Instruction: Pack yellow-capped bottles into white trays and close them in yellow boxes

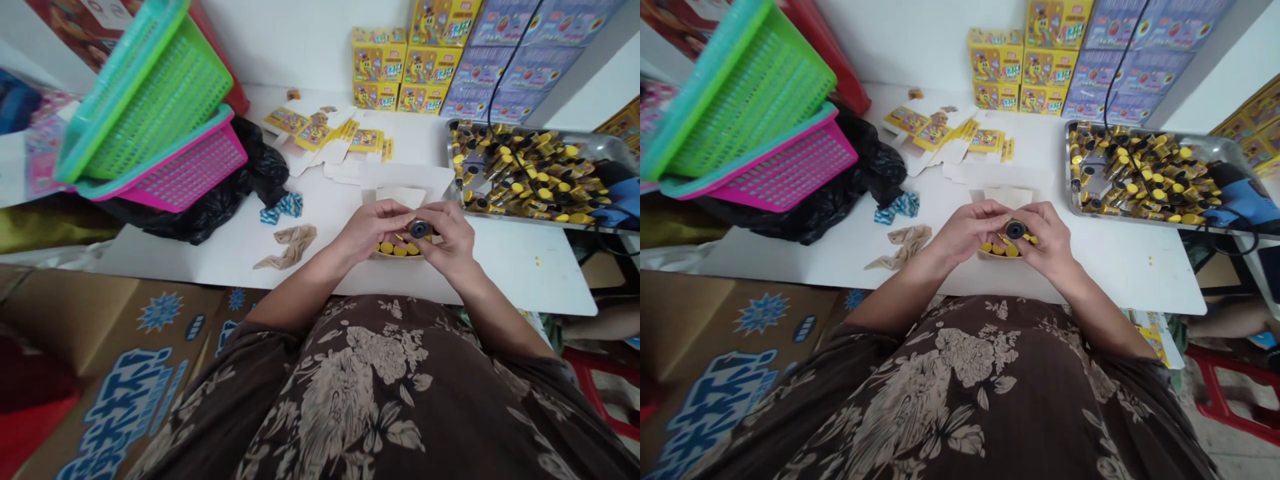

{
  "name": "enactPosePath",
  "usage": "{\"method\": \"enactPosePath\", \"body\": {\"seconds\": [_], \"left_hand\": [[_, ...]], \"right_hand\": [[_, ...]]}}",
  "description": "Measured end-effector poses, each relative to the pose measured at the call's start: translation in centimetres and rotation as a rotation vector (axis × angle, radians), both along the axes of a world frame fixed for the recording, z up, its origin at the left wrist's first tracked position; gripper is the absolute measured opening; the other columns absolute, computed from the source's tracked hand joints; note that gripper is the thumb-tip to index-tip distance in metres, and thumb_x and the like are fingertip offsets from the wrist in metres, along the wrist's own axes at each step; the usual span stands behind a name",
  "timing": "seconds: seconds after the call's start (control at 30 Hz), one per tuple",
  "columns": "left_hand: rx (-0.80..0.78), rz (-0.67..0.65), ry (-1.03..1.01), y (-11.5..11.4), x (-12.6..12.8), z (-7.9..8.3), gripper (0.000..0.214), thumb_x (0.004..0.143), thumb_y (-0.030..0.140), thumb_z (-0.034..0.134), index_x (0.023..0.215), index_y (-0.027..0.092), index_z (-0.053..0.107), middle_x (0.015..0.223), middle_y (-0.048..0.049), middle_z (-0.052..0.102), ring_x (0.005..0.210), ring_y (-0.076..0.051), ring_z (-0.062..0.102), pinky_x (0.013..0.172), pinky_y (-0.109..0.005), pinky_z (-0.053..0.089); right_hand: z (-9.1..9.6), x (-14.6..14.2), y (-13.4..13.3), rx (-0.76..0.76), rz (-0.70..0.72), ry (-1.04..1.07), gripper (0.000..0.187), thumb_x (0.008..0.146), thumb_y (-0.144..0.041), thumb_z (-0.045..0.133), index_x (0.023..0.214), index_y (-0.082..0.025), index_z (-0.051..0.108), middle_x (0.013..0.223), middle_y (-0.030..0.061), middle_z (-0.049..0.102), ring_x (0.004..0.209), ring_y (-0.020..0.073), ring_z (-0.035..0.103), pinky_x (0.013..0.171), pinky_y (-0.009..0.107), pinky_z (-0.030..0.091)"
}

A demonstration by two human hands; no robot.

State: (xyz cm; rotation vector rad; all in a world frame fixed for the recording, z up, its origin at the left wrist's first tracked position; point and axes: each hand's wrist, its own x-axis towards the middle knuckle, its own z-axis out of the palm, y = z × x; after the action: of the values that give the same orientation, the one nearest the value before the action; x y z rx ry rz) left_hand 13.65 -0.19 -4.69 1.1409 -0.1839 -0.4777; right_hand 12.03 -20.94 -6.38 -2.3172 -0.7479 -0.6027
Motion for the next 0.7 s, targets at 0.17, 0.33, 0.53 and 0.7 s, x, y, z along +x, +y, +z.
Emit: {"method": "enactPosePath", "body": {"seconds": [0.17, 0.33, 0.53, 0.7], "left_hand": [[0.008, 0.107, 0.103, 0.6, 0.3, -0.3, 0.034, 0.079, 0.029, 0.098, 0.086, 0.018, 0.066, 0.082, 0.0, 0.075, 0.077, -0.017, 0.078, 0.079, -0.04, 0.069], [0.017, 0.269, 0.126, -0.4, 0.9, -1.2, 0.032, 0.069, 0.01, 0.088, 0.077, 0.019, 0.058, 0.074, 0.0041, 0.068, 0.074, -0.014, 0.073, 0.073, -0.032, 0.063], [0.259, 0.374, -0.2, 0.5, 2.9, -2.0, 0.029, 0.068, 0.01, 0.085, 0.083, 0.02, 0.062, 0.083, 0.0031, 0.067, 0.078, -0.014, 0.067, 0.078, -0.034, 0.058], [0.831, 0.21, -0.76, 2.7, 5.5, -2.8, 0.031, 0.068, 0.003, 0.083, 0.085, 0.021, 0.065, 0.099, -0.0015, 0.064, 0.099, -0.023, 0.067, 0.092, -0.038, 0.054]], "right_hand": [[-0.1, 1.3, 0.8, -0.077, 0.063, 0.048, 0.043, 0.091, -0.018, 0.063, 0.132, -0.029, 0.072, 0.125, 0.011, 0.075, 0.12, 0.0313, 0.07, 0.101, 0.052, 0.062], [-0.8, 2.3, 2.0, -0.176, 0.102, 0.071, 0.064, 0.083, -0.006, 0.058, 0.144, -0.023, 0.067, 0.137, 0.0148, 0.074, 0.132, 0.0337, 0.066, 0.11, 0.055, 0.059], [-1.0, 4.6, 1.2, -0.237, 0.083, 0.15, 0.063, 0.081, -0.003, 0.055, 0.138, -0.023, 0.072, 0.13, 0.0141, 0.073, 0.123, 0.032, 0.069, 0.102, 0.05, 0.062], [-1.5, 6.4, -0.2, -0.202, 0.072, 0.273, 0.044, 0.08, -0.013, 0.063, 0.12, -0.019, 0.08, 0.117, 0.0122, 0.073, 0.103, 0.0304, 0.072, 0.092, 0.047, 0.063]]}}
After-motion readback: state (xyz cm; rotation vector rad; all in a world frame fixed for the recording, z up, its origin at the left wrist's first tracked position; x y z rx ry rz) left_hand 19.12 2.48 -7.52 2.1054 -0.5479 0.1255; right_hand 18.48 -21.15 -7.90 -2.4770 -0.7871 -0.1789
